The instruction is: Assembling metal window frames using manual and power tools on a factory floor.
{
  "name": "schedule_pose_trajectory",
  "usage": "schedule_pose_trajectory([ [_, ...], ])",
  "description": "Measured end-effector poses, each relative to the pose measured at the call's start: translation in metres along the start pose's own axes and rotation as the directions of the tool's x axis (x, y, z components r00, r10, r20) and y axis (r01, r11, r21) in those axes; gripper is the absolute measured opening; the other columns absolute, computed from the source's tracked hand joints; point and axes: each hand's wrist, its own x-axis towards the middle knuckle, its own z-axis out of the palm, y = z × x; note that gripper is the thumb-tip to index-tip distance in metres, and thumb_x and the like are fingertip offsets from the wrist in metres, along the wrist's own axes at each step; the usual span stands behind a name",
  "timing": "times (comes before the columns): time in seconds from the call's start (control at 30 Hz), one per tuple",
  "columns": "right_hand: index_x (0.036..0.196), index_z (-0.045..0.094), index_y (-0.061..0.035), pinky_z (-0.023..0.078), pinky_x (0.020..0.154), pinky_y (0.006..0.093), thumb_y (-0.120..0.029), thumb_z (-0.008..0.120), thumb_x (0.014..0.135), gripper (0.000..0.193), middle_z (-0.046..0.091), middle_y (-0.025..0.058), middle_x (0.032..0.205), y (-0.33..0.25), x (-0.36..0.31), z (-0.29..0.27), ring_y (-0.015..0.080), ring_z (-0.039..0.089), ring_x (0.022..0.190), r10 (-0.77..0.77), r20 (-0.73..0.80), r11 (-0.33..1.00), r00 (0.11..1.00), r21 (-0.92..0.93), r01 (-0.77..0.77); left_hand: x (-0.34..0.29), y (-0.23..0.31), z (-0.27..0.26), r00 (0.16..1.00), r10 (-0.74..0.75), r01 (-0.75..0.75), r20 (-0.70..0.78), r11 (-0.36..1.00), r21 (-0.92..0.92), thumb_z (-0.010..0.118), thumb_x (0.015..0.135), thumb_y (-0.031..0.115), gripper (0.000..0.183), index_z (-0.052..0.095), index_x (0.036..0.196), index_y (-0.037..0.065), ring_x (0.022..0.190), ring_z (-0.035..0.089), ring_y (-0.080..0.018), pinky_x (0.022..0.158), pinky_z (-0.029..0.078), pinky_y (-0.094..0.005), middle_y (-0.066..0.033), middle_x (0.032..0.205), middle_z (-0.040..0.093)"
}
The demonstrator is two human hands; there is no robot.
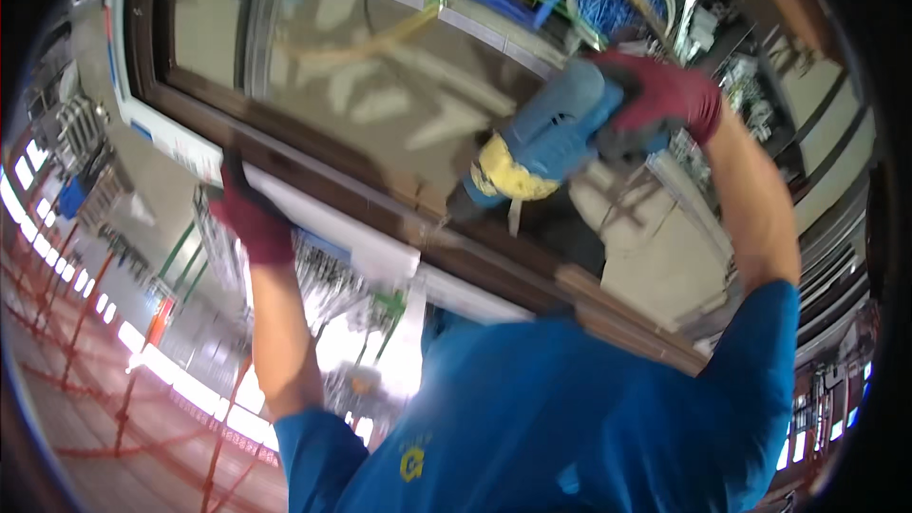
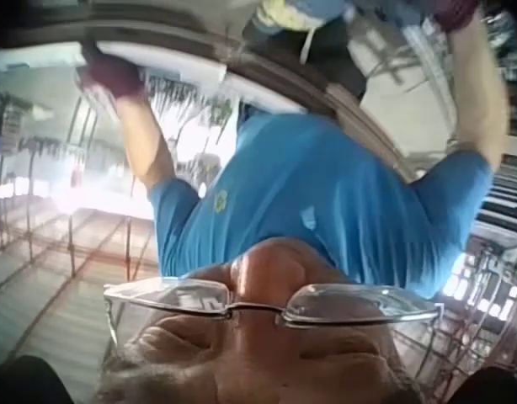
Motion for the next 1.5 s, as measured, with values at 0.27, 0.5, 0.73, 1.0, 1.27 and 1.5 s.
schedule_pose_trajectory([
  [0.27, 0.149, 0.05, -0.0048, 0.061, 0.056, 0.0335, -0.048, 0.074, 0.091, 0.076, 0.071, 0.0161, 0.117, 0.037, 0.028, -0.043, 0.0235, 0.074, 0.083, -0.07, -0.358, 0.588, 0.931, 0.739, 0.328, 0.001, -0.012, 0.001, 0.989, 0.115, -0.125, -0.088, 0.985, -0.117, 0.074, 0.099, 0.015, 0.038, 0.064, 0.128, -0.006, 0.098, 0.067, -0.0189, 0.088, 0.054, -0.0343, -0.0099, 0.115, 0.072],
  [0.5, 0.139, 0.055, -0.0019, 0.061, 0.088, 0.0502, -0.055, 0.071, 0.089, 0.075, 0.067, 0.02, 0.121, 0.01, 0.213, -0.101, 0.0361, 0.068, 0.099, -0.233, -0.65, -0.209, 0.724, 0.76, 0.615, 0.007, -0.015, -0.008, 0.989, 0.087, -0.088, -0.118, 0.996, -0.003, 0.073, 0.099, 0.016, 0.038, 0.064, 0.13, -0.005, 0.099, 0.066, -0.0186, 0.089, 0.053, -0.0342, -0.0091, 0.114, 0.071],
  [0.73, 0.131, 0.06, -0.0095, 0.057, 0.088, 0.0539, -0.061, 0.057, 0.091, 0.065, 0.066, 0.0144, 0.118, 0.019, 0.323, -0.143, 0.0354, 0.064, 0.099, -0.047, -0.795, -0.329, 0.605, 0.584, 0.742, 0.006, -0.016, -0.003, 0.984, 0.123, -0.119, -0.128, 0.992, 0.043, 0.076, 0.096, 0.018, 0.05, 0.056, 0.135, -0.007, 0.105, 0.064, -0.0218, 0.095, 0.052, -0.0364, -0.0132, 0.12, 0.068],
  [1.0, 0.116, 0.064, -0.0133, 0.057, 0.088, 0.0594, -0.039, 0.067, 0.096, 0.033, 0.068, 0.012, 0.105, 0.031, 0.307, -0.134, 0.0338, 0.069, 0.096, 0.054, -0.62, 0.208, 0.782, 0.773, 0.599, 0.008, -0.027, -0.003, 0.976, 0.139, -0.121, -0.17, 0.986, 0.114, 0.078, 0.095, 0.018, 0.05, 0.055, 0.133, -0.006, 0.106, 0.063, -0.0237, 0.096, 0.052, -0.039, -0.014, 0.118, 0.067],
  [1.27, 0.128, 0.066, -0.002, 0.047, 0.078, 0.0303, -0.032, 0.064, 0.105, 0.037, 0.067, 0.0018, 0.104, -0.057, 0.143, 0.017, 0.0123, 0.057, 0.089, -0.355, -0.85, 0.905, 0.39, -0.208, 0.371, 0.008, -0.014, 0.011, 0.972, 0.176, -0.189, -0.156, 0.979, -0.074, 0.08, 0.09, 0.024, 0.06, 0.051, 0.133, -0.006, 0.113, 0.065, -0.0406, 0.101, 0.048, -0.047, -0.0254, 0.123, 0.065],
  [1.5, 0.155, 0.045, -0.0049, 0.044, 0.115, 0.0447, -0.043, 0.063, 0.103, 0.067, 0.056, 0.0241, 0.149, -0.042, 0.029, 0.299, 0.037, 0.055, 0.14, -0.303, -0.594, 0.904, 0.746, -0.426, 0.027, -0.007, -0.017, 0.002, 0.988, 0.07, -0.099, -0.14, 0.973, -0.211, 0.078, 0.092, 0.034, 0.077, 0.043, 0.145, -0.009, 0.125, 0.06, -0.0438, 0.107, 0.047, -0.0506, -0.0311, 0.141, 0.054],
])
